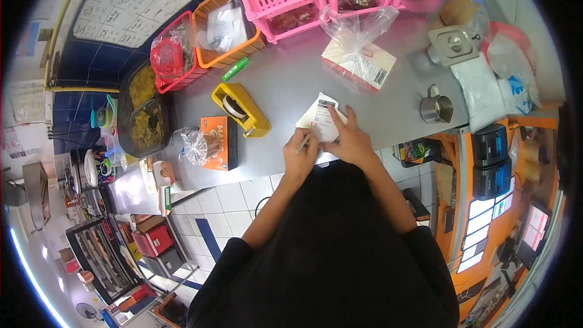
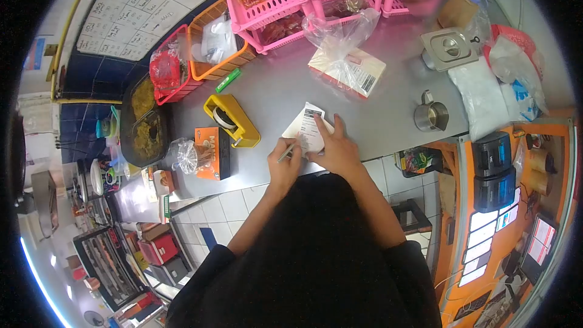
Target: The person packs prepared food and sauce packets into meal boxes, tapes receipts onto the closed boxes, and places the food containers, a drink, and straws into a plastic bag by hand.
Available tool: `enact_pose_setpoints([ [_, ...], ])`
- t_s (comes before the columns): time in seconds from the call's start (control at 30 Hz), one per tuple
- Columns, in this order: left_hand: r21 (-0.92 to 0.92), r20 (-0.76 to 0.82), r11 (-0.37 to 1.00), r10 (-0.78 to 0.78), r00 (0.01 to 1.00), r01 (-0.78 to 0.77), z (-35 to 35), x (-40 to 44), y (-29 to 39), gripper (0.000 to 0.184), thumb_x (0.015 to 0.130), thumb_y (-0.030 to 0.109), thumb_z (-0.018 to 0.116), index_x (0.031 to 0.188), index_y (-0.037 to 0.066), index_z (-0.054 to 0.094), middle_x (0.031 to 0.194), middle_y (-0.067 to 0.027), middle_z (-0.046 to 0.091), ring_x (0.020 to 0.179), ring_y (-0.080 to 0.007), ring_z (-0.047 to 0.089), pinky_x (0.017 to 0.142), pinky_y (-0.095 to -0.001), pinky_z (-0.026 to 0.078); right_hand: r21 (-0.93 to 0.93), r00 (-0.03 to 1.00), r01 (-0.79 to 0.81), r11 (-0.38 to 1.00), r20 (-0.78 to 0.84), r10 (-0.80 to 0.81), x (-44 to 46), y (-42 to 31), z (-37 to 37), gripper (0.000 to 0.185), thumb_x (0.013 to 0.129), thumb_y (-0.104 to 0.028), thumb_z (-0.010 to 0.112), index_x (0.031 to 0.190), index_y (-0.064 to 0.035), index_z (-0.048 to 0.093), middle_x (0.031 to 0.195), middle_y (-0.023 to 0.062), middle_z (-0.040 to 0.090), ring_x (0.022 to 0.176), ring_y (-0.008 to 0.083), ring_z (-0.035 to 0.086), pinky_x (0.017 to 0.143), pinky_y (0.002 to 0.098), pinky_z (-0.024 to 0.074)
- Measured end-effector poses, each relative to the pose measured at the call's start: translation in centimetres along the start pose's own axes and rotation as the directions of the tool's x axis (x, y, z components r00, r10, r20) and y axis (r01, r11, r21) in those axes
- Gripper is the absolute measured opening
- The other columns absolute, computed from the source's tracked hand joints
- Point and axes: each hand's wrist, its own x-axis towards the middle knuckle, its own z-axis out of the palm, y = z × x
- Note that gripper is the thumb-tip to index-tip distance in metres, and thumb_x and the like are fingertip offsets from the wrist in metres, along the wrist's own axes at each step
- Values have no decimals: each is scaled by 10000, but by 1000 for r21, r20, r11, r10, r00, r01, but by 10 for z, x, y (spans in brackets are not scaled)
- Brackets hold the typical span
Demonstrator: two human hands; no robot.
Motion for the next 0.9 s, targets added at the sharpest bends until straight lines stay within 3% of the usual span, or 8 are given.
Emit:
enact_pose_setpoints([
  [0.07,27,188,999,32,982,-38,-1,-1,2,125,914,128,669,928,9,634,768,-139,696,672,-185,680,612,-312,529,-18,1000,-8,1000,13,8,0,0,1,1054,718,-471,790,1590,-256,237,1529,352,244,1208,496,567,969,504,505],
  [0.2,20,78,1000,15,997,-16,-7,-6,6,99,907,101,657,929,6,642,762,-126,691,655,-169,664,604,-311,522,-14,999,34,999,-37,-35,0,4,4,1057,718,-484,792,1589,-250,240,1520,347,260,1177,495,587,954,510,510],
  [0.43,-2,134,1000,-6,991,6,-9,-18,1,99,906,95,660,931,1,641,753,-116,685,647,-138,632,590,-292,498,-23,999,43,999,-13,-43,0,7,2,1082,707,-494,803,1589,-244,229,1509,342,275,1112,499,618,930,509,523],
  [0.5,-44,-62,999,-1,998,-2,-4,-18,1,122,926,110,670,940,-7,640,738,-98,673,642,-117,602,577,-278,480,-39,998,65,997,-23,-66,-1,11,4,1091,695,-491,810,1587,-246,232,1512,334,275,1109,496,620,927,507,525],
  [0.63,-13,6,995,99,995,-99,9,-5,0,130,972,116,646,974,-14,641,720,-76,651,640,-89,561,573,-258,465,-11,999,4,1000,35,-3,-4,3,-5,1095,695,-505,813,1591,-285,223,1523,312,287,1201,486,570,954,512,511],
  [0.77,5,18,997,77,997,-77,13,-2,-1,125,969,109,649,974,-16,640,729,-75,655,654,-83,574,588,-256,483,-19,999,-8,1000,45,9,-1,7,-3,1080,700,-522,802,1586,-277,236,1523,292,288,1218,475,560,957,513,508],
  [0.83,-59,149,998,32,988,-24,13,-6,1,126,972,110,641,978,-16,635,736,-73,657,671,-79,593,599,-259,503,-15,999,-3,1000,36,3,-3,8,-3,1077,699,-528,800,1585,-277,240,1524,287,286,1226,472,554,960,515,505],
  [0.9,-46,153,998,56,987,-49,11,-3,-6,128,974,112,636,986,-15,634,739,-75,659,670,-85,604,602,-263,512,12,999,0,1000,47,-1,-3,6,-5,1073,699,-469,816,1582,-312,228,1515,288,271,1190,503,568,966,538,500],
])
